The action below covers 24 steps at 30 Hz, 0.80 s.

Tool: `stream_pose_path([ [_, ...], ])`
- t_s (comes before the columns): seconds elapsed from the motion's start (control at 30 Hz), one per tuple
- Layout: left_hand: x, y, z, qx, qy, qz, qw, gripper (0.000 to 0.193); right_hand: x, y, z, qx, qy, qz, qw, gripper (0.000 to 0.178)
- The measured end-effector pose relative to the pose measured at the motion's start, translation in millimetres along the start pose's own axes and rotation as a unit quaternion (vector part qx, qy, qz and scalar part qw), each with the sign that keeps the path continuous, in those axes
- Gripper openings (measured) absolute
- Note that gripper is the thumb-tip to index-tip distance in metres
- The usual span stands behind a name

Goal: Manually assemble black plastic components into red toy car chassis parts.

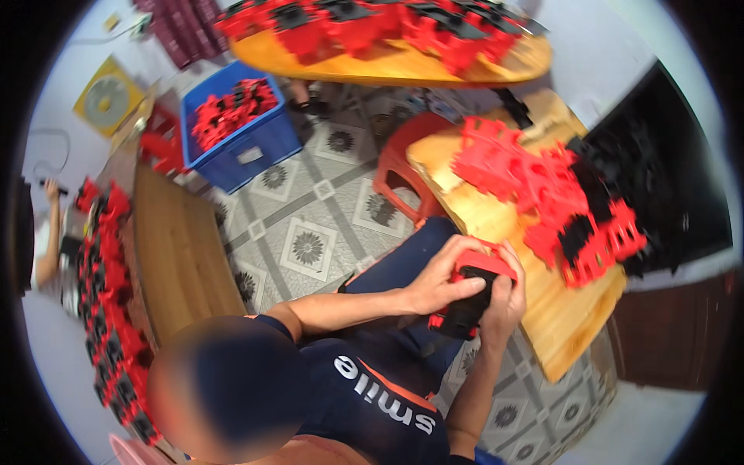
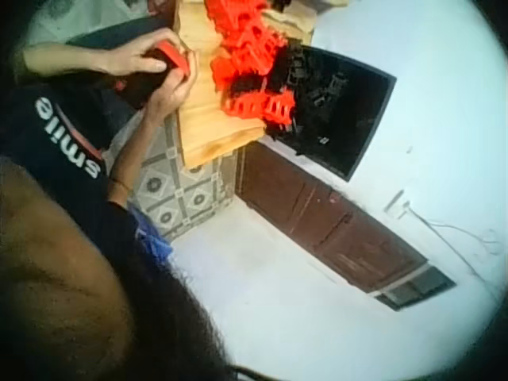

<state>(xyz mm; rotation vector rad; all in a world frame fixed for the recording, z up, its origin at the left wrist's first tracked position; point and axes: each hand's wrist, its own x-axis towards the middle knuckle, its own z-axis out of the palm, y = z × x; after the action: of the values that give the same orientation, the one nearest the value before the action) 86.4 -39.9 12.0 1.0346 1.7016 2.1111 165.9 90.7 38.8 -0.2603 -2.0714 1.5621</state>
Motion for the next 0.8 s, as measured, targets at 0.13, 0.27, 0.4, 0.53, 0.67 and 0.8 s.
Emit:
stream_pose_path([
  [0.13,12,9,-13,-0.155,0.115,-0.023,0.981,0.049,1,-26,12,0.096,-0.082,0.004,0.992,0.058],
  [0.27,36,50,-42,-0.179,0.092,0.020,0.979,0.077,-11,-21,12,0.062,-0.146,0.061,0.985,0.089],
  [0.4,21,60,-53,-0.097,0.002,0.080,0.992,0.135,-7,-32,36,0.128,-0.014,0.016,0.991,0.081],
  [0.53,0,71,-80,-0.072,0.076,0.051,0.993,0.135,-4,-48,67,0.010,-0.061,-0.048,0.997,0.085],
  [0.67,-7,85,-138,0.017,0.225,0.249,0.942,0.123,30,-89,119,-0.071,-0.198,-0.173,0.962,0.100],
  [0.8,37,136,-279,-0.086,0.433,0.200,0.875,0.079,58,-83,134,0.113,-0.246,-0.122,0.955,0.097],
])
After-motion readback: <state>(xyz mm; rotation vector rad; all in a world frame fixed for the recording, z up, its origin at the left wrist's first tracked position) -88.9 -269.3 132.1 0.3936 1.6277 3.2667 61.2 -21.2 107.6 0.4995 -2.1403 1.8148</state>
